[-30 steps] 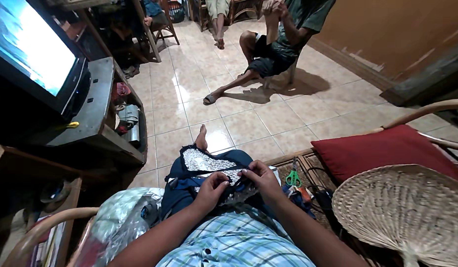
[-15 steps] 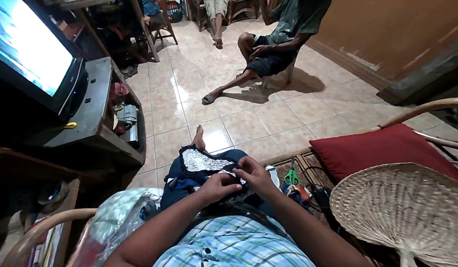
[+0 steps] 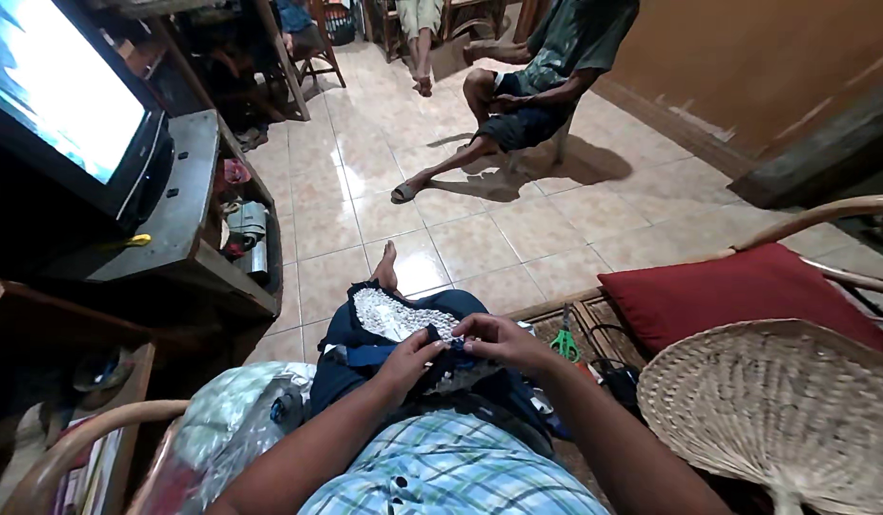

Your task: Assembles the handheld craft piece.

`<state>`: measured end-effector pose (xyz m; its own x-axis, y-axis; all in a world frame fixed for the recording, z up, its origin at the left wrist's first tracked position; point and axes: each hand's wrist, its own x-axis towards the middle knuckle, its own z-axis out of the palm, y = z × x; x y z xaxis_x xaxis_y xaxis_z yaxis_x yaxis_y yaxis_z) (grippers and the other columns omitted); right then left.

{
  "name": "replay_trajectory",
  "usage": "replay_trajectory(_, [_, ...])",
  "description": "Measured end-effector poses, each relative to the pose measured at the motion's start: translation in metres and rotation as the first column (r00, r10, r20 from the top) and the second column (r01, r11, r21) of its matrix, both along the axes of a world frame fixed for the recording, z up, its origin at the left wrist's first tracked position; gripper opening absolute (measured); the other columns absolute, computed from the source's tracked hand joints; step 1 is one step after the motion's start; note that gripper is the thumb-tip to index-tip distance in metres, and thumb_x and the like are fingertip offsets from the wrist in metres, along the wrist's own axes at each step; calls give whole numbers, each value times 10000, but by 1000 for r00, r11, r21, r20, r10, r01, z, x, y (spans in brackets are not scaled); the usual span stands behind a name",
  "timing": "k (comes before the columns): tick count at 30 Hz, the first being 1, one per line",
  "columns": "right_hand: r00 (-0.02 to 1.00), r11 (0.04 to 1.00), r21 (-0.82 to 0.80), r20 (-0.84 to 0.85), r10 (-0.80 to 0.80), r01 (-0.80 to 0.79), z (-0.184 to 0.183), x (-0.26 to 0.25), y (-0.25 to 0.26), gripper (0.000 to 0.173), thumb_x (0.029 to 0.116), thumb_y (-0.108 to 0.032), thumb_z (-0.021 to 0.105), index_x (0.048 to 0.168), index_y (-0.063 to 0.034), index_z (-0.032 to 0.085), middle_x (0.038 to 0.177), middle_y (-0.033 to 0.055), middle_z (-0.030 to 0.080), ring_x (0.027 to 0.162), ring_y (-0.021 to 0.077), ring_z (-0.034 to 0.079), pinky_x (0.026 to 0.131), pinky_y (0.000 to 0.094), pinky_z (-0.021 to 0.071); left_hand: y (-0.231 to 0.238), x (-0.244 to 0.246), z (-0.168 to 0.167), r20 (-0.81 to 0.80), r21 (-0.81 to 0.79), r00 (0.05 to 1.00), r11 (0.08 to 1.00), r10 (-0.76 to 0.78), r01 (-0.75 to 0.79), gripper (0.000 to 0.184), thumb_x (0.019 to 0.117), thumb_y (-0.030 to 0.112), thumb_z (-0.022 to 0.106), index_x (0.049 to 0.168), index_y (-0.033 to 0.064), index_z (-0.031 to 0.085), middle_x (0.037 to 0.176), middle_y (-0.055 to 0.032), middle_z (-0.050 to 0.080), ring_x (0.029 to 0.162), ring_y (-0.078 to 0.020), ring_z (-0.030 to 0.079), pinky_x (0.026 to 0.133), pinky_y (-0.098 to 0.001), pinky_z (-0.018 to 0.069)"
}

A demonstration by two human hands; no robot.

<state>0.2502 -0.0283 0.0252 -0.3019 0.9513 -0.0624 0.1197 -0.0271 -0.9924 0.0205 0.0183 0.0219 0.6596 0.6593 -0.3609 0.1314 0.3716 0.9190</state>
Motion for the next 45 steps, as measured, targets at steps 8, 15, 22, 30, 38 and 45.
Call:
replay_trajectory(8, [991,995,11,91,100,-101,2,11,-3,241,984,-140,618,1202,-49,671,975,-48,660,841,-16,602,776,188,520,13,-19,4,286,-248,919,947,273,-204,199,1100,119,316,1229,92,465,843,18,611,819,-120,650,855,-329,566])
replay_trajectory(15, [996,995,-30,12,93,-92,-1,13,-8,230,976,-114,605,1190,-58,669,956,-66,661,825,-13,604,775,195,524,80,-112,20,293,-82,872,919,393,-386,283,1081,150,306,1247,156,536,769,72,605,756,-82,644,820,-311,582])
replay_trajectory(22, [995,998,-45,-92,50,-54,-5,11,-14,281,930,-82,643,1211,-68,642,986,-68,658,853,10,613,799,213,530,135,-226,32,-977,213,56,948,205,235,472,941,242,732,1267,-79,613,1243,-309,631,1146,-442,631,959,-612,504])
replay_trajectory(30, [992,997,-45,-108,62,-67,-3,3,-14,272,925,-56,642,1196,-74,640,990,-80,660,848,0,615,792,202,532,71,-107,52,-512,644,859,657,-12,393,476,1038,262,574,1432,-1,539,1354,-195,622,1279,-300,590,1114,-486,446])
replay_trajectory(38, [994,996,-84,-108,8,-18,-1,2,-16,255,928,-65,645,1183,-69,634,953,-66,657,840,20,624,793,222,540,-5,0,18,-421,555,845,644,-329,527,371,1086,199,448,1255,-85,616,1226,-265,632,1170,-339,616,1058,-455,461])
replay_trajectory(45, [978,986,-40,-140,158,-165,10,17,-11,176,935,-126,636,1110,-131,633,960,-86,681,806,8,633,736,205,544,-12,-8,-7,-146,542,946,776,-290,321,314,1062,157,485,1183,-89,640,1132,-202,646,1023,-176,623,944,-312,502])
